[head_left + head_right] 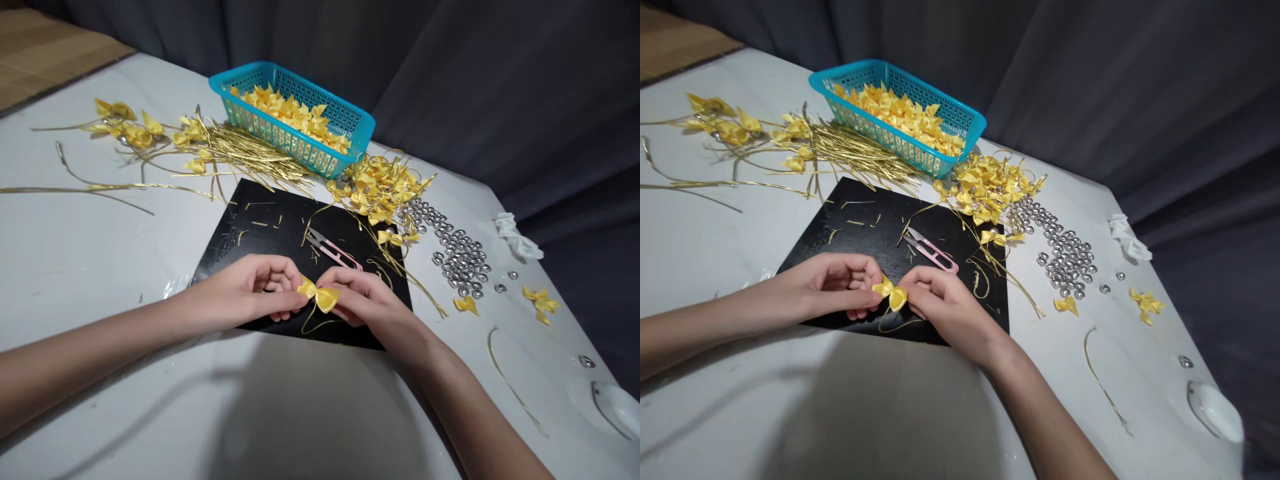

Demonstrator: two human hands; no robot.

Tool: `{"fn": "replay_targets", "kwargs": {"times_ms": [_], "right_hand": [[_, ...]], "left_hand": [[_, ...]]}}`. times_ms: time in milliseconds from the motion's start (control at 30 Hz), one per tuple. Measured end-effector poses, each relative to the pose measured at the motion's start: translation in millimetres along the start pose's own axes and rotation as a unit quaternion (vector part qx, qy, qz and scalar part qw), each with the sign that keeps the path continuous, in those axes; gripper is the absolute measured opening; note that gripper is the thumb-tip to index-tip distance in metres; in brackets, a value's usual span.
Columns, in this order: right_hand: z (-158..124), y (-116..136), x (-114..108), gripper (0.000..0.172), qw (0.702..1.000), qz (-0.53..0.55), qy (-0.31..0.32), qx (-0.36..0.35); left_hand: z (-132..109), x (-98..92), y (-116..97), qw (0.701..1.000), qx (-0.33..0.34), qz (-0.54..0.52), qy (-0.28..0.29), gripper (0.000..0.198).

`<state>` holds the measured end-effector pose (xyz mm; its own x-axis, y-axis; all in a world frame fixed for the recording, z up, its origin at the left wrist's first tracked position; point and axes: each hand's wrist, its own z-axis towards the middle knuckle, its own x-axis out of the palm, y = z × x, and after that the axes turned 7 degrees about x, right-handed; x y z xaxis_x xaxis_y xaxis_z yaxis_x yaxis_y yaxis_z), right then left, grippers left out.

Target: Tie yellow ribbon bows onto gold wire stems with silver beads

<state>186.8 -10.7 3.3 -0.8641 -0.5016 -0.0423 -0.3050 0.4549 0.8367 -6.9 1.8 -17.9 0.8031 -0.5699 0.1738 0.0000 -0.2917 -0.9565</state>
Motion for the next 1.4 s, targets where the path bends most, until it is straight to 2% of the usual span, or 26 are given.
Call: {"fn": "replay_targets", "kwargs": {"times_ms": [233,367,467,700,833,967,1400], "right_hand": [[1.4,-0.4,1.4,0.028,0.999,0.025,-0.021,0.007],[0.9,-1.0,0.2,0.036,0.999,0.030,-0.039,-0.016],[0.0,0.1,0.8,0.039,0.999,0.021,-0.034,-0.009],[-2.8,3.6,1.9,0.033,0.999,0.034,-0.032,-0.005],[-2.7,3.8,1.6,0.031,0.999,0.040,-0.035,-0.008],[-2.4,2.8,2.0,0.030,0.999,0.024,-0.044,0.003],[-1.0,3.2,0.9,0.032,0.998,0.035,-0.042,0.020]], "left_hand": [[-1.2,0.8,-4.5,0.996,0.007,-0.013,-0.086,0.021],[-1.2,1.5,-6.0,0.994,0.001,-0.037,-0.107,0.023],[-0.9,1.7,-5.9,0.993,-0.005,-0.037,-0.108,0.023],[-1.8,0.6,-4.5,0.997,0.009,-0.020,-0.072,0.021],[-1.2,0.4,-4.4,0.994,0.032,-0.048,-0.093,0.015],[-0.4,0.6,-4.4,0.993,0.022,-0.071,-0.089,0.014],[-1.4,-0.9,-3.3,0.995,0.016,-0.043,-0.085,0.016]]}}
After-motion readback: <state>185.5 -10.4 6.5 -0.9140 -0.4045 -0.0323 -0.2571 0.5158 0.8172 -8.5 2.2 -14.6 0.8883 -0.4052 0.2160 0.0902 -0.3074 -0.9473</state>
